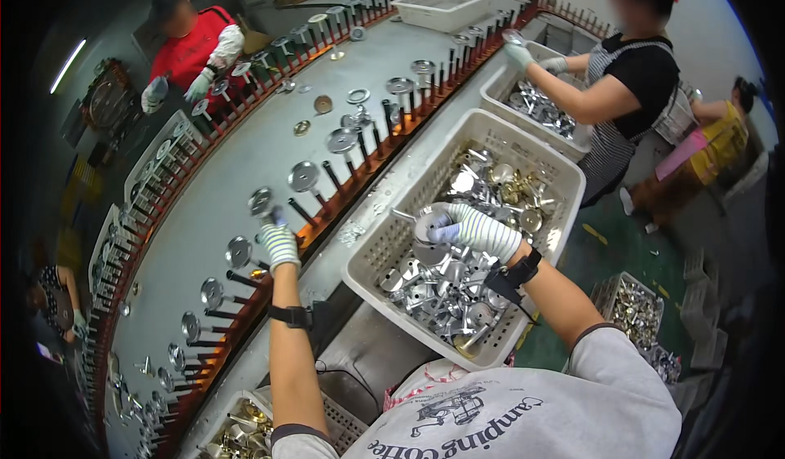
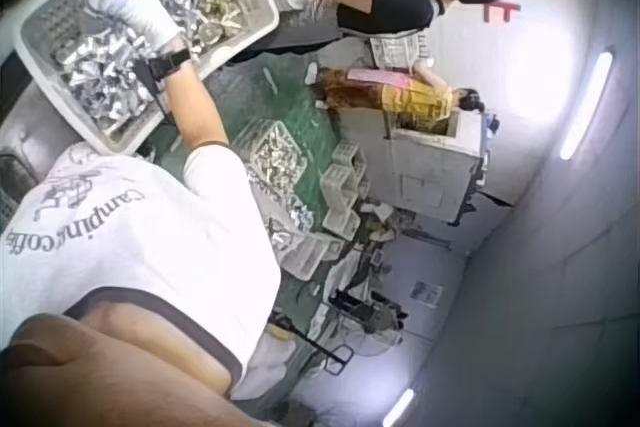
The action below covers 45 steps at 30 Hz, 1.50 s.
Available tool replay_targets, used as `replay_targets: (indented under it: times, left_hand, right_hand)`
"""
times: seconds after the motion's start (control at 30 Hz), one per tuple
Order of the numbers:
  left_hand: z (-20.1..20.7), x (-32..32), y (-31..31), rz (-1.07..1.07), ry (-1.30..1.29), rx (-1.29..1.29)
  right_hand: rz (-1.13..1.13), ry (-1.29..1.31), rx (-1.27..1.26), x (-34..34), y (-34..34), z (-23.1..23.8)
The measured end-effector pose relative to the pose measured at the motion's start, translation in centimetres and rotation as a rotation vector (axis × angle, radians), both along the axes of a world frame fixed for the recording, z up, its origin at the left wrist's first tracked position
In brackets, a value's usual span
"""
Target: The person picks small metal hardware components from a white plastic basket and places them onto a long wooden rack with vertical pegs. The person handles the items one at a time, inserting them into the slots on the rack.
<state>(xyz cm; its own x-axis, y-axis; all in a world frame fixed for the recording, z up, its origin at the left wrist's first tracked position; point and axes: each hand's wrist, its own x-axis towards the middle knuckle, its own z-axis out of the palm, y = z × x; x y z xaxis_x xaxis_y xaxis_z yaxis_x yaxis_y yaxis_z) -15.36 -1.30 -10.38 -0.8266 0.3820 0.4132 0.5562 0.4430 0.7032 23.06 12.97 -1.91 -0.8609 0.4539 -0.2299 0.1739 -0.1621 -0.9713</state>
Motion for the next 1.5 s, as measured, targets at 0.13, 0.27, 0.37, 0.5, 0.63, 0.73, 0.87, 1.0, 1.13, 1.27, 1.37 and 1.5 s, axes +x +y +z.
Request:
replay_targets:
  times: [0.13, 0.27, 0.37, 0.5, 0.63, 0.73, 0.87, 1.0, 1.13, 1.27, 1.37, 1.5]
  left_hand:
    - [-0.8, -1.0, -2.4, 0.1, 0.036, 0.011]
    - [-0.1, -0.8, -2.7, -0.089, -0.366, 0.603]
    - [-3.0, -3.5, -7.7, 0.077, -0.21, 0.133]
    - [-2.2, -3.3, -9.2, 0.167, -0.337, -0.063]
    - [1.3, 4.1, -10.4, 0.067, -0.574, 0.167]
    - [8.8, 15.9, -8.9, -0.467, -0.542, 0.175]
    - [11.4, 19.4, -9.8, -0.844, -0.675, -0.031]
    - [11.5, 17.8, -11.7, -0.744, -0.843, -0.124]
    - [9.5, 13.5, -12.3, -0.512, -1.22, 0.302]
    - [9.9, 9.8, -10.3, -0.639, -1.414, 0.739]
    - [11.1, 8.5, -6.4, -0.587, -1.184, 0.781]
    - [2.9, 0.2, -1.2, -0.27, -0.37, 0.341]
  right_hand:
    - [-0.063, 0.346, -0.505, 0.8, -3.1, 2.5]
    - [-0.098, 0.469, -0.819, 2.4, -4.9, 2.0]
    - [-0.127, 0.431, -0.915, 3.6, -6.3, 2.4]
    - [-0.162, 0.401, -0.947, 4.9, -7.0, 2.5]
    - [-0.147, 0.369, -0.904, 5.1, -8.9, 2.8]
    - [-0.076, 0.339, -0.859, 4.2, -10.7, 3.1]
    - [0.069, 0.303, -0.739, 2.0, -13.9, 4.8]
    - [-0.085, 0.319, -0.802, 0.9, -16.5, 4.9]
    - [-0.336, 0.321, -0.845, 1.4, -15.2, 2.7]
    - [-0.575, 0.314, -0.848, 2.2, -14.0, 1.5]
    - [-0.654, 0.315, -0.861, 3.0, -12.7, 1.3]
    - [-0.596, 0.31, -0.805, 2.4, -10.3, 1.4]
